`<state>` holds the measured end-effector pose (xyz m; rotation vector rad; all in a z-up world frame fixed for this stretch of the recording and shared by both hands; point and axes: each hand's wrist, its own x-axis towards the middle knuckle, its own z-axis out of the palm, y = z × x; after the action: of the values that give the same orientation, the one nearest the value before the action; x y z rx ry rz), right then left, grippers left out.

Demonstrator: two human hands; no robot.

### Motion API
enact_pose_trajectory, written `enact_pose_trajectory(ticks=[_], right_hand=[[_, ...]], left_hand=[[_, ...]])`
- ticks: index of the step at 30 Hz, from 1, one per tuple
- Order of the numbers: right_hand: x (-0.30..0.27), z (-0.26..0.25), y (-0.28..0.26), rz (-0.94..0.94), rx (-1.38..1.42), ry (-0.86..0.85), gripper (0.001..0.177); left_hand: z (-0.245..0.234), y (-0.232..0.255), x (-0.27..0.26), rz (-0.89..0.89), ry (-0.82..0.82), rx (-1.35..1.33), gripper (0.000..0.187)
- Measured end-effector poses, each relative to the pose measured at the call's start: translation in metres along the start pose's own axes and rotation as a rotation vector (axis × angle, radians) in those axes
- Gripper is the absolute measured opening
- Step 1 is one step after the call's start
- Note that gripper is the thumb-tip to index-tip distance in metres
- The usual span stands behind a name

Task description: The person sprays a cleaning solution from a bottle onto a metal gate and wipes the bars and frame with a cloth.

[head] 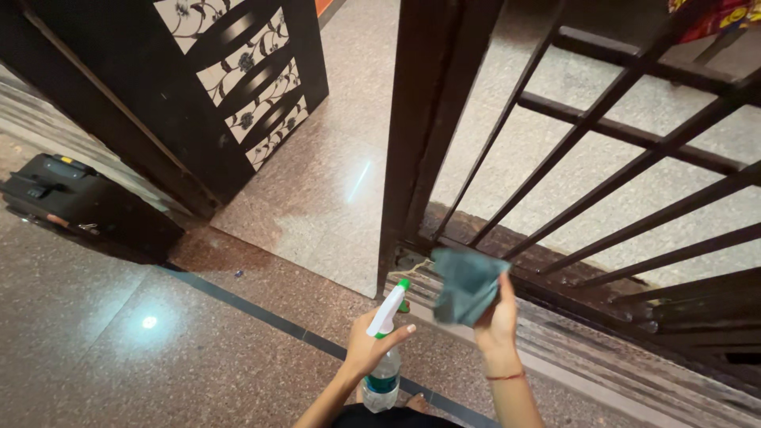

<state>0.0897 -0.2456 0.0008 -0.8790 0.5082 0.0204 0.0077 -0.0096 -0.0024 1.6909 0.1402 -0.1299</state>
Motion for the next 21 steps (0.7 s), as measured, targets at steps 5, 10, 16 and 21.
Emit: enact_pose_trajectory(ticks=[5, 10, 16, 21], right_hand=[[-0.023, 0.092, -0.076, -1.119, 0.069, -0.109, 0.029], [0.006, 0.163, -0.085, -1.834, -0.677, 0.128, 0.036], [0.008, 0.147, -0.019, -0.963, -0.757, -0.044, 0.060], [0.010, 0.142, -0.010, -0.982, -0.666, -0.349, 0.075]], left_hand=[[0.007, 0.011, 0.000, -0.010, 0.004, 0.018, 0.055], [0.002, 0.013, 0.001, -0.013, 0.037, -0.031, 0.053], [-0.004, 0.003, 0.008, 0.055, 0.093, 0.003, 0.050], [-0.004, 0.002, 0.012, 0.031, 0.102, -0.039, 0.050]])
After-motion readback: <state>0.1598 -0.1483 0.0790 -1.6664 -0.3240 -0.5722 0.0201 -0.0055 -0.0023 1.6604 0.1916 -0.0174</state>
